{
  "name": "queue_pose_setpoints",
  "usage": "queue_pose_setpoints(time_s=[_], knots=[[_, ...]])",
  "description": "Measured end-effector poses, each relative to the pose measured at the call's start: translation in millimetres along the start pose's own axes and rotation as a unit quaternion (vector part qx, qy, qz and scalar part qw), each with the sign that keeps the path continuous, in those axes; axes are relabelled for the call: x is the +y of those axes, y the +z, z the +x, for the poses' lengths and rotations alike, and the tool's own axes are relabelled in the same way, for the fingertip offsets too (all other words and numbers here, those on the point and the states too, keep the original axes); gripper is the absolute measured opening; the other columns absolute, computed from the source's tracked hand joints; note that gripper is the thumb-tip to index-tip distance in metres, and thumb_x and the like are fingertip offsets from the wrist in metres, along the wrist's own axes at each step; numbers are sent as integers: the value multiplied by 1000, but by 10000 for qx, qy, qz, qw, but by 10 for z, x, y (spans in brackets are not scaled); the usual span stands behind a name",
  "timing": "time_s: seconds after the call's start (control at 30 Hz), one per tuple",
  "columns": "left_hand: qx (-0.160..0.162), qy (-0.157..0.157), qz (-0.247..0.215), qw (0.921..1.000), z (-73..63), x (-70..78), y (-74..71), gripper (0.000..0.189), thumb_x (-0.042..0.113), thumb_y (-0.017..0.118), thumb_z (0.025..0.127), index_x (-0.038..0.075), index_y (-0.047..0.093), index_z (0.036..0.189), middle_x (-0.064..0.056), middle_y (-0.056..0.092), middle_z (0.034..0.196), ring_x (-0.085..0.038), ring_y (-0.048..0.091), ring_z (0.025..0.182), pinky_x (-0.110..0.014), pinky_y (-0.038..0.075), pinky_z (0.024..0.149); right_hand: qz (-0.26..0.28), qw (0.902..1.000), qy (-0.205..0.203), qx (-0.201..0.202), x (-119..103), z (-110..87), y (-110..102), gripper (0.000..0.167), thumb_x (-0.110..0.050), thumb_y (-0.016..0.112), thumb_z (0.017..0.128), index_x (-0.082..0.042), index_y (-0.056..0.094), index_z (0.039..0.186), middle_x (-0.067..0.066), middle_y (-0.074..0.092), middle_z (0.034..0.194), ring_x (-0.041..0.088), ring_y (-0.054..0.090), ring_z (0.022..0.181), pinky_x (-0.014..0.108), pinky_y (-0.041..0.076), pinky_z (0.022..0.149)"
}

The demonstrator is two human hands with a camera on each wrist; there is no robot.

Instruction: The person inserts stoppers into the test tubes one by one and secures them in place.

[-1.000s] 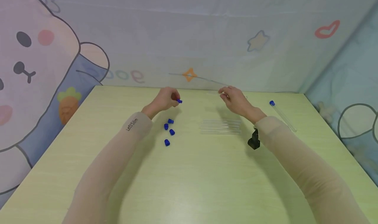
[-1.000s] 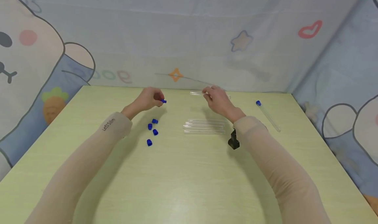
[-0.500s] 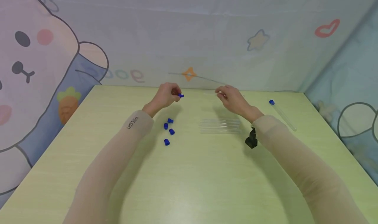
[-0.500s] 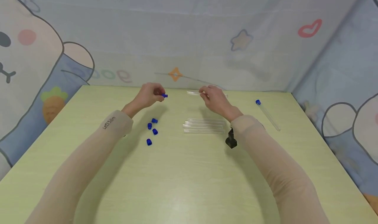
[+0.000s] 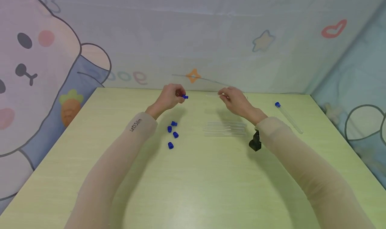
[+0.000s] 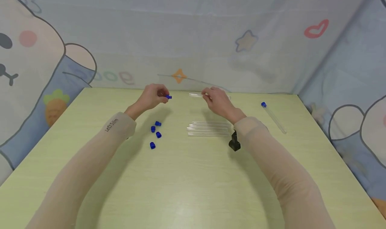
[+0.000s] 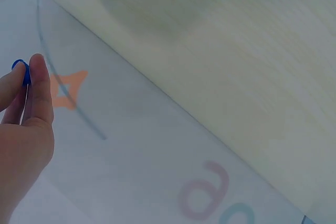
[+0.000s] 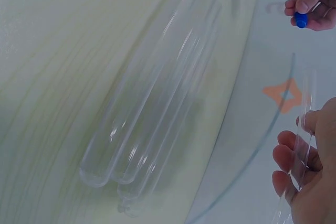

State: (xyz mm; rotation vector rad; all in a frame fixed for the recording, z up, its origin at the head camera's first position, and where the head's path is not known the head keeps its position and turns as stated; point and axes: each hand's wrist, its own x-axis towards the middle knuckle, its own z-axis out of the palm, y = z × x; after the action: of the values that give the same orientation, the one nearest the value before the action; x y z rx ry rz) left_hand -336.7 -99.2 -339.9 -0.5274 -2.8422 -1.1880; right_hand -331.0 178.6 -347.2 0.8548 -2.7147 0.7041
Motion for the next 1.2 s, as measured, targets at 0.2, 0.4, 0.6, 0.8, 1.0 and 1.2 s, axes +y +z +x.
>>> queue_pose_setpoints(time_s=[0.2, 0.4, 0.6, 0.8, 1.0, 1.2], knots=[[-9, -2, -25, 10000, 9, 37, 2, 15, -2, 66, 86, -1, 65, 100, -17, 68, 98, -25, 64, 88, -32, 53, 77, -34, 10000, -63, 10, -22, 8, 11, 23, -10, 51, 99, 1, 64, 115, 20, 65, 104, 32, 62, 93, 44, 51, 83], [-6, 24, -22, 10000, 18, 60, 12, 14, -2, 66, 86, -2, 65, 100, -17, 68, 97, -25, 65, 87, -31, 54, 77, -57, 9999, -147, 29, -44, 15, 23, 23, -10, 52, 99, 2, 64, 115, 20, 65, 100, 32, 61, 89, 44, 49, 82], [59, 108, 8, 9999, 26, 98, 7, 14, -2, 67, 86, -2, 65, 99, -17, 68, 96, -25, 65, 86, -31, 53, 76, -69, 9997, -251, 20, -51, 39, 18, 23, -10, 52, 99, 2, 64, 115, 20, 66, 102, 32, 60, 88, 45, 48, 83], [-3, 104, -16, 9999, 30, 143, 17, 14, -3, 66, 86, -2, 65, 100, -18, 68, 98, -25, 64, 87, -31, 53, 77, -69, 9996, -271, -8, -71, 47, 29, 24, -10, 53, 99, 2, 64, 116, 20, 66, 104, 32, 61, 90, 45, 48, 83], [-14, 209, -86, 9997, 57, 149, 64, 12, -3, 66, 86, -2, 65, 98, -18, 69, 95, -24, 65, 84, -29, 54, 74, -56, 9998, -201, -12, -72, 54, 53, 23, -10, 54, 98, 2, 64, 115, 20, 66, 104, 31, 62, 90, 44, 49, 82], [-40, 208, -83, 9997, 76, 157, 94, 13, -3, 66, 86, -2, 65, 99, -17, 68, 95, -24, 65, 85, -30, 54, 75, 35, 9999, -144, -69, -84, 75, 65, 23, -10, 54, 98, 2, 65, 115, 20, 67, 105, 32, 63, 93, 43, 51, 84]])
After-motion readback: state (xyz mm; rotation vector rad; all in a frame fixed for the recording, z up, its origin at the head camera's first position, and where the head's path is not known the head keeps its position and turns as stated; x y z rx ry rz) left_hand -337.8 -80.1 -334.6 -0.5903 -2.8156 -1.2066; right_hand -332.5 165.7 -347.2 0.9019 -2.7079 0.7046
